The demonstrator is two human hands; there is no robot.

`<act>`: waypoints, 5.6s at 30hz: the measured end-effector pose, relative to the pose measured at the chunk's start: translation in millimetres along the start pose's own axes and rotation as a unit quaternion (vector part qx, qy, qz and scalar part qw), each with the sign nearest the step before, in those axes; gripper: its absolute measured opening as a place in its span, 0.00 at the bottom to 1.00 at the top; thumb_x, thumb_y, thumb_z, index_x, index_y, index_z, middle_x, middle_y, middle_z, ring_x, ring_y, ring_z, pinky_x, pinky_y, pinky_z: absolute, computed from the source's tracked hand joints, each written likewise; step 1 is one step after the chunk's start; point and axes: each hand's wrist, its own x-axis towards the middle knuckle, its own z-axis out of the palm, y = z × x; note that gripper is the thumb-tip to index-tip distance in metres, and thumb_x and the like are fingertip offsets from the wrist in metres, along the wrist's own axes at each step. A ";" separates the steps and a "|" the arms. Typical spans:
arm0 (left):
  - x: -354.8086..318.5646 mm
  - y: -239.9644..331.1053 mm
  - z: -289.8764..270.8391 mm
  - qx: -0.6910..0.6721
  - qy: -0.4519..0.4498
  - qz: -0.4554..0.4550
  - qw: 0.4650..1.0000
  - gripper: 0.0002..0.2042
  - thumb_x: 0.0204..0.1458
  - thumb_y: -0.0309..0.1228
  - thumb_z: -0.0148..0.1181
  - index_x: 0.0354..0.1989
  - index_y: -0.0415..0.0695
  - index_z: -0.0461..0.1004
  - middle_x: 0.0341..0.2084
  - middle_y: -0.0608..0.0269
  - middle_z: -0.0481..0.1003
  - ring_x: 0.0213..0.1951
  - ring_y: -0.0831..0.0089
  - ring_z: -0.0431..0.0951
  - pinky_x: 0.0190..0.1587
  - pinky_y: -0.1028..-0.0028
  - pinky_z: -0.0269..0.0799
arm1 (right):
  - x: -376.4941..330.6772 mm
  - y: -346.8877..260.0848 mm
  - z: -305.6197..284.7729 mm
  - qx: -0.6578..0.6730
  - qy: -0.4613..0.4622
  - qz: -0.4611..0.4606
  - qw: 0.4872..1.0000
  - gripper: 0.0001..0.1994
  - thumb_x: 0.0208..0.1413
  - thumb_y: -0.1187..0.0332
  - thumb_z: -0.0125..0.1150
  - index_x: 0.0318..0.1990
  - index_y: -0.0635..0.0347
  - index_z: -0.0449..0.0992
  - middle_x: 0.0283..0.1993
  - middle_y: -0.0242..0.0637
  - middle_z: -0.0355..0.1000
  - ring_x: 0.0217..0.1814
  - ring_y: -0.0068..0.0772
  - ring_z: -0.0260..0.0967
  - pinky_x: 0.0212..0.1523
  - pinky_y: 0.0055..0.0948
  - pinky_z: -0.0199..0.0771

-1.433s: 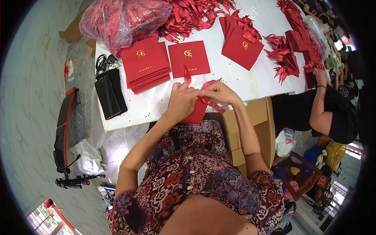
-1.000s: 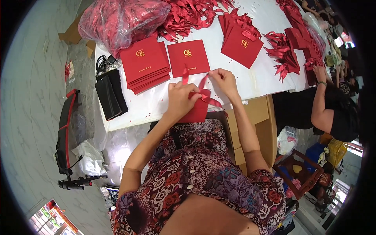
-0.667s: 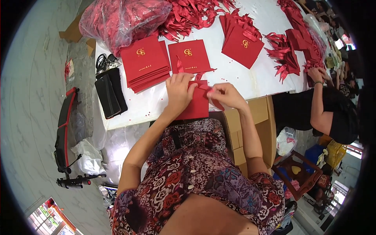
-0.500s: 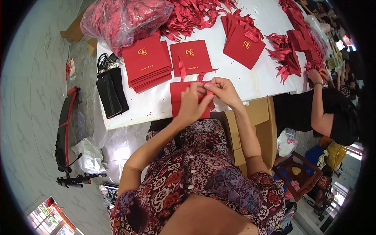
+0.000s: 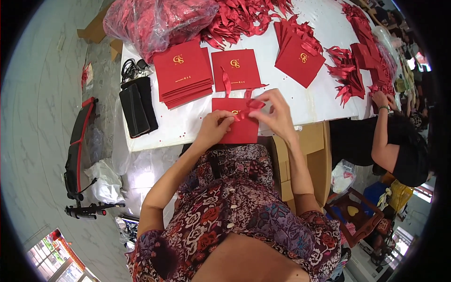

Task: Tying red ribbons onto red envelopes or small bags at a work table.

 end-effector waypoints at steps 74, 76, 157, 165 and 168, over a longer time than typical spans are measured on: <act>12.3 20.1 11.7 0.274 0.103 0.314 0.903 0.04 0.50 0.22 0.63 0.32 0.42 0.75 0.26 0.56 0.72 0.33 0.55 0.74 0.37 0.62 0.70 | 37.0 56.6 53.6 0.162 -0.187 0.123 0.961 0.10 0.55 0.65 0.64 0.34 0.65 0.81 0.26 0.34 0.77 0.27 0.21 0.72 0.32 0.26 0.71; 8.6 20.7 11.9 0.266 0.079 0.280 0.919 0.05 0.50 0.24 0.65 0.32 0.43 0.75 0.26 0.57 0.73 0.32 0.56 0.75 0.36 0.63 0.71 | 40.9 58.2 51.7 0.116 -0.121 0.153 0.974 0.10 0.56 0.65 0.64 0.35 0.64 0.82 0.26 0.35 0.77 0.27 0.23 0.72 0.32 0.27 0.71; 71.5 41.5 25.7 0.372 0.165 0.313 0.858 0.28 0.57 0.37 0.61 0.63 0.38 0.64 0.59 0.44 0.68 0.59 0.51 0.69 0.59 0.58 0.65 | 27.6 113.0 -62.4 0.226 0.403 0.070 0.884 0.10 0.65 0.70 0.57 0.49 0.66 0.68 0.44 0.35 0.73 0.43 0.20 0.68 0.46 0.23 0.71; 59.8 -4.3 31.8 0.485 0.136 0.286 0.815 0.33 0.50 0.41 0.66 0.66 0.46 0.65 0.67 0.48 0.60 0.67 0.49 0.58 0.65 0.49 0.55 | 42.0 166.1 -52.8 -0.318 0.527 0.042 0.787 0.24 0.55 0.69 0.66 0.56 0.67 0.65 0.43 0.44 0.70 0.44 0.36 0.67 0.50 0.34 0.69; 32.4 -7.1 41.9 0.478 0.113 0.299 0.818 0.33 0.48 0.41 0.66 0.65 0.45 0.66 0.64 0.48 0.64 0.65 0.49 0.61 0.63 0.49 0.57 | 55.6 120.3 -36.8 -0.209 0.483 -0.001 0.850 0.16 0.54 0.72 0.65 0.49 0.66 0.72 0.40 0.42 0.70 0.43 0.39 0.67 0.50 0.35 0.70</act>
